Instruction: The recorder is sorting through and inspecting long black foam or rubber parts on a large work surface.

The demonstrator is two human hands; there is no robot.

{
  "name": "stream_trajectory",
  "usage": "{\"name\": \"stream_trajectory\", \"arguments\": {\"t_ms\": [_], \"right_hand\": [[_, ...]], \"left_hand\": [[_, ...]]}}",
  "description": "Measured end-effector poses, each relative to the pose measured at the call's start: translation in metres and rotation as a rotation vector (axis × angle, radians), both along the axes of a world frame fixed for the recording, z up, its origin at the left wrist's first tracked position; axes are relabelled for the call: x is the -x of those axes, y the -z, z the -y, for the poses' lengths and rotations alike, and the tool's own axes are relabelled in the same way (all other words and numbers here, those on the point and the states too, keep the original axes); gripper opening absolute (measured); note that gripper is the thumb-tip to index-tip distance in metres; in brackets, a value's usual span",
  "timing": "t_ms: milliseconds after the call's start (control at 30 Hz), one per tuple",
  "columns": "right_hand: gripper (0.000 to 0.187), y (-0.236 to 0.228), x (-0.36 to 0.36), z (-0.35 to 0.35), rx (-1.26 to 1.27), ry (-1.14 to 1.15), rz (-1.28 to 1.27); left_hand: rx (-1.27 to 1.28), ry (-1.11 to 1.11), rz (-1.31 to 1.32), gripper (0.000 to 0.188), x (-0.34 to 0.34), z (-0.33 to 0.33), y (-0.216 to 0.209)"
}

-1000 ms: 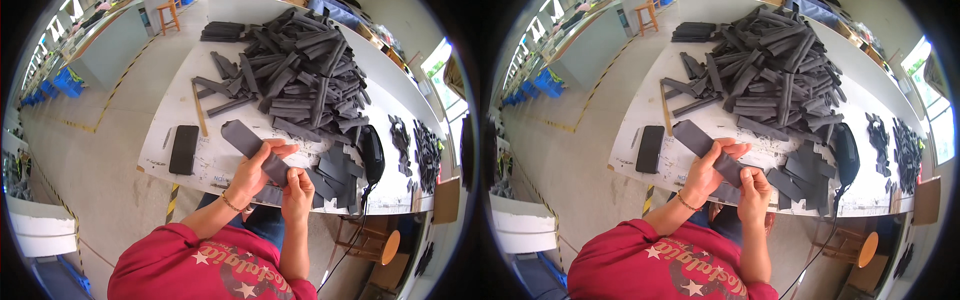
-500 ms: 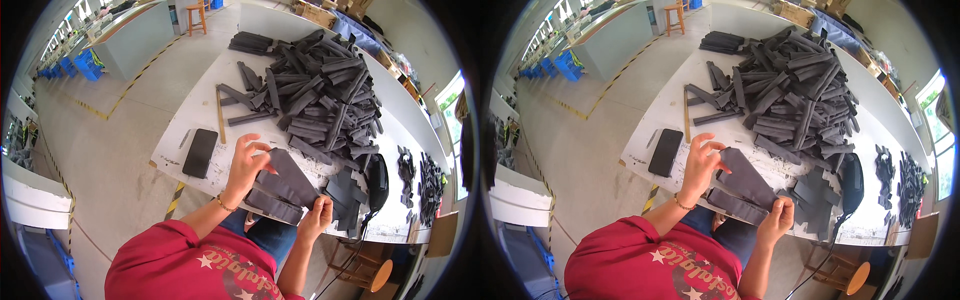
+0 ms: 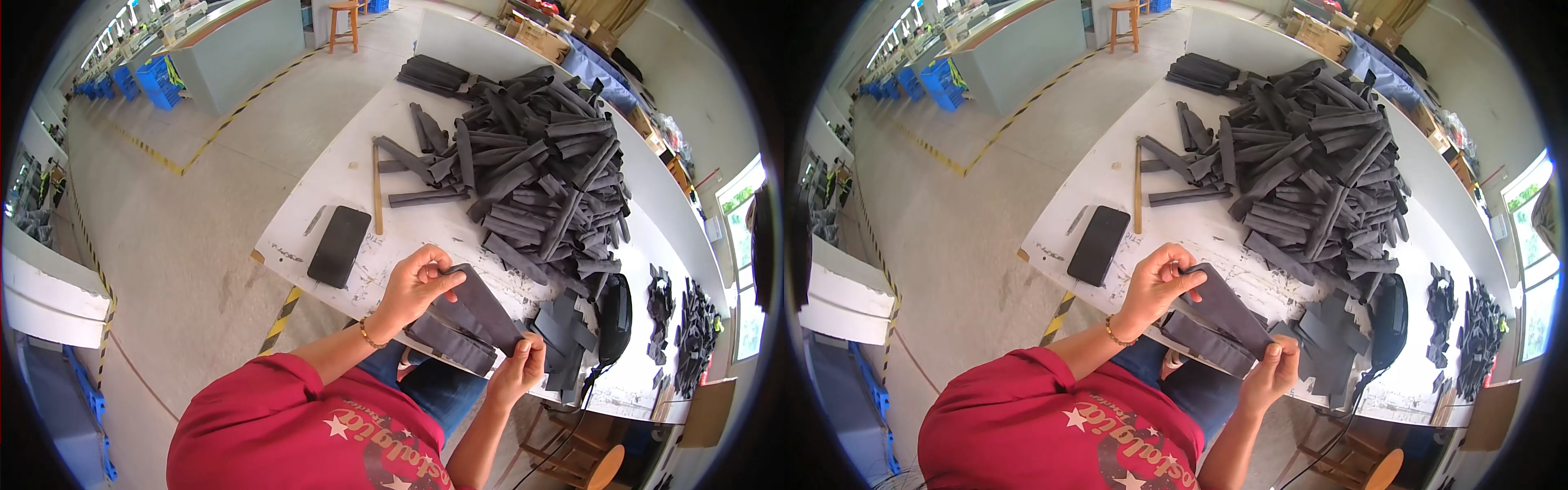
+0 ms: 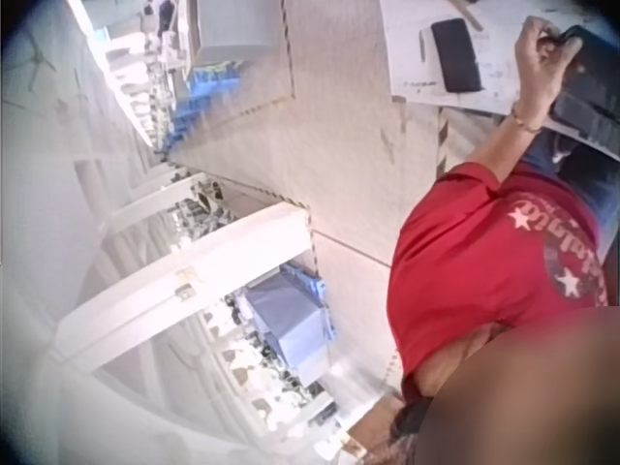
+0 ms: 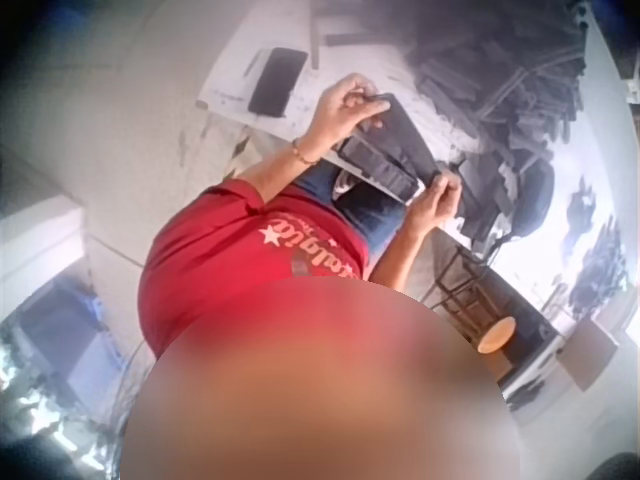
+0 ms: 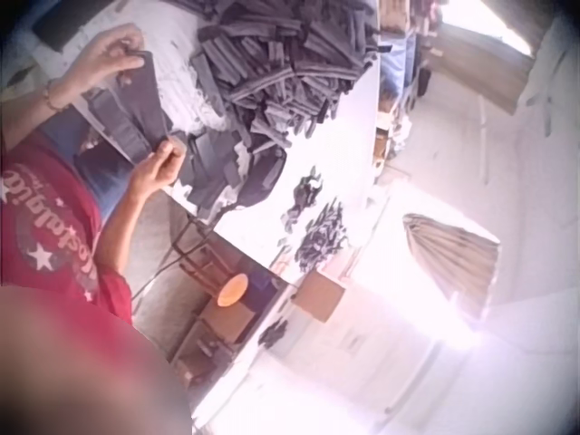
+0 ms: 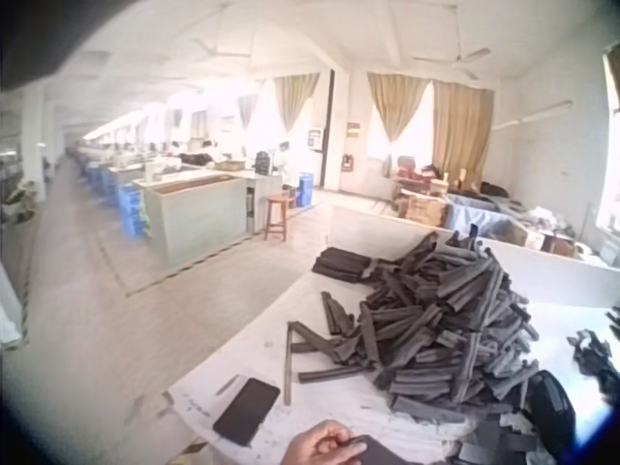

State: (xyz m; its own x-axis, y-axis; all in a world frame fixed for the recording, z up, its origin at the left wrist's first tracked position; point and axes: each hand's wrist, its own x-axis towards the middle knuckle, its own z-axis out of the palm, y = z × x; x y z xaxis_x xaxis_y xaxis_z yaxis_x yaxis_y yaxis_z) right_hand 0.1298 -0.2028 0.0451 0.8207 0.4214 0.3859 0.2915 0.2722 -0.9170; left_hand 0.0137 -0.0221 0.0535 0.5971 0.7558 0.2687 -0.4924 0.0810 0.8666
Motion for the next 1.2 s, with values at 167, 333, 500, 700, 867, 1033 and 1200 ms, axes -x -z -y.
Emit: {"name": "stream_trajectory", "arguments": {"t_ms": [167, 333, 500, 700, 867, 1033, 1200], "right_hand": [[0.025, 0.007, -0.005, 0.005, -0.044, 0.005, -0.050], [0.026, 0.008, -0.008, 0.008, -0.045, -0.006, -0.048], [0.018, 0.014, -0.014, 0.014, -0.055, -0.060, -0.048], [0.018, 0.014, -0.015, 0.017, -0.035, -0.091, -0.053], [0.018, 0.011, -0.013, 0.016, -0.014, -0.081, -0.089], [0.018, 0.015, -0.014, 0.018, -0.005, -0.078, -0.081], [0.017, 0.015, -0.012, 0.021, 0.012, -0.055, -0.055]], "left_hand": [[0.278, 0.026, 0.173, 0.033, 0.005, -0.006, -0.026], [0.012, 0.292, -0.209, 0.031, 0.019, -0.033, -0.014], [0.225, 0.469, -0.089, 0.025, 0.028, -0.041, -0.024], [0.038, 0.552, -0.116, 0.027, 0.027, -0.051, -0.033], [-0.247, 0.621, -0.114, 0.023, 0.025, -0.056, -0.027], [-0.204, 0.485, -0.183, 0.010, 0.026, -0.043, -0.024], [0.158, 0.201, 0.003, 0.026, 0.023, -0.041, -0.025]]}}
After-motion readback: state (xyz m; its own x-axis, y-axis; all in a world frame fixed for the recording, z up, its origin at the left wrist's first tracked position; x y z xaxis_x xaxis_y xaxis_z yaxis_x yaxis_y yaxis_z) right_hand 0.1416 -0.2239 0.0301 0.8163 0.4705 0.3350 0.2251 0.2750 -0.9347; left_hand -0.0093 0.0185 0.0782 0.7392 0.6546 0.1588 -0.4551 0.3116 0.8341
